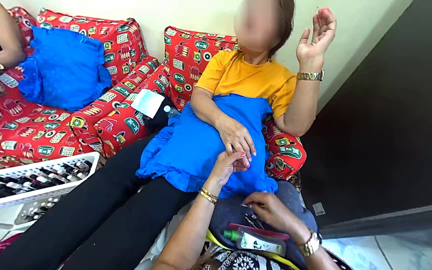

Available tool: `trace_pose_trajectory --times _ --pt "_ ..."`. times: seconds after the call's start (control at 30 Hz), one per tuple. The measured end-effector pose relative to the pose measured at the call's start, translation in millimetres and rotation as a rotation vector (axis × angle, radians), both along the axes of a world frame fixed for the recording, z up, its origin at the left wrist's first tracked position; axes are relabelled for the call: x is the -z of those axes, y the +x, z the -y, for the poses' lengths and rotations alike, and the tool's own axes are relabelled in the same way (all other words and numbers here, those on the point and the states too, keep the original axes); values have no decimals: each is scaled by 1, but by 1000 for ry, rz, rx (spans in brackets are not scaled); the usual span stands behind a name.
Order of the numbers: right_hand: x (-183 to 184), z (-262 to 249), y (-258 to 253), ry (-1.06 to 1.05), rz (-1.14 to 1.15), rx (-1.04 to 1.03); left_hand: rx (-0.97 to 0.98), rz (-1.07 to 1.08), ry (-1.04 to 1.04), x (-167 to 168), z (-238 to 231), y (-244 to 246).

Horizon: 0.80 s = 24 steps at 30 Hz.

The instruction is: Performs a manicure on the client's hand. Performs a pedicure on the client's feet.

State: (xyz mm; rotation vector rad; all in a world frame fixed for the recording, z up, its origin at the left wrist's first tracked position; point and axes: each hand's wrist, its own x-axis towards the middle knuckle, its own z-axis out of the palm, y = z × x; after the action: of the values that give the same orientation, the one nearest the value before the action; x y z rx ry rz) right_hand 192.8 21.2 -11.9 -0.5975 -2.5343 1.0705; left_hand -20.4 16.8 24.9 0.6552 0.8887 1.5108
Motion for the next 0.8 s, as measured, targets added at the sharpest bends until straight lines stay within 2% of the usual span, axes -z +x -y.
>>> trace_pose_trajectory --times 0.13,0.2,0.27,0.37,0.47,0.6,0.7,0.8 --pt "39 34 9 401 28 205 -12 -25 3 2 -2 2" --pt "45 43 12 471 -35 237 -20 -25 10 4 -2 1" --pt "40 52 15 405 -51 152 -29 -19 21 6 -2 2" --pt "35 62 14 274 69 -12 -46 -17 28 7 -1 4" --pt "34 64 12 193 120 -48 -65 -12 28 7 -1 6" --pt "30 61 14 56 70 -46 -57 -13 33 8 2 5" --pt "33 58 14 102 13 19 -44 -13 43 10 2 4" --pt "42 57 12 281 -21 76 -40 -17 51 9 2 4"
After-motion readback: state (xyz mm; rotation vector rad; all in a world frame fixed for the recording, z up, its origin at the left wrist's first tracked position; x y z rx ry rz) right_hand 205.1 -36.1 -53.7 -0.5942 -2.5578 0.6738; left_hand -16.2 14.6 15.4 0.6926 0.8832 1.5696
